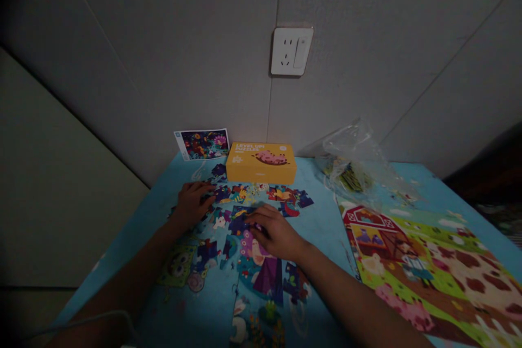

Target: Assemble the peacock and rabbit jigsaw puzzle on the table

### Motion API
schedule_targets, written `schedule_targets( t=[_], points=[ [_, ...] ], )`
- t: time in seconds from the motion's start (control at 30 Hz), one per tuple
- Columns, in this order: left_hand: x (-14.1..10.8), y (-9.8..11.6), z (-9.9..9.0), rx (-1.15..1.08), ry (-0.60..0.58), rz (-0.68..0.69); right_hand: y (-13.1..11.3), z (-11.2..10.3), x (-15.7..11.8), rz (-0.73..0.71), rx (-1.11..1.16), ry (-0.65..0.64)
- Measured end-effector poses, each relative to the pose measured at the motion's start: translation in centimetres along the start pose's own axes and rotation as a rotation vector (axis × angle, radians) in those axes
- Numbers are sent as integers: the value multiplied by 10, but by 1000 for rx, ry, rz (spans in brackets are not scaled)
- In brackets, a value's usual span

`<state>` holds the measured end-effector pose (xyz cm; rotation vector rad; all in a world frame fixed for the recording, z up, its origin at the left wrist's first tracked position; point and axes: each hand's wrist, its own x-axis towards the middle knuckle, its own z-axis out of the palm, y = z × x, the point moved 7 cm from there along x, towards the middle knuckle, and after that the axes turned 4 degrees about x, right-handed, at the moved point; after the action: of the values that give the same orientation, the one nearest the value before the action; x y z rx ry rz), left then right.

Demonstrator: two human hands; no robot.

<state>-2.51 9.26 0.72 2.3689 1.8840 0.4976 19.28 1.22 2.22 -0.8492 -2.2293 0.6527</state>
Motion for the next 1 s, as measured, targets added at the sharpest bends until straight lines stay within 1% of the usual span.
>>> schedule_targets(
  t=[0.17,0.23,0.33,0.47,0.63,0.7,0.77,0.9,1.0],
  points=[
    [-1,-1,-4,29,-24,-19,1,1,-1,2,3,-4],
    [-4,-1,-7,74,-64,-23,1,1,-1,5,2,-9],
    [-7,-2,-9,128,-160,-16,1,1,0,0,2,-11],
    [-7,-6,-13,96,-262,-9,1,2,0,6,1,-22],
    [-6,-5,-12,32,-285,12,1,2,-1,6,8,-19],
    [-6,-2,-12,-11,-240,45,1,2,0,3,12,-20],
    [-6,2,-15,-72,-139,109,0,2,0,4,13,-23],
    [-12,20,-29,-197,88,336,2,3,-1,6,10,-26],
    [-19,33,-38,-240,175,468,4,4,-2,6,6,-29]
  ],
)
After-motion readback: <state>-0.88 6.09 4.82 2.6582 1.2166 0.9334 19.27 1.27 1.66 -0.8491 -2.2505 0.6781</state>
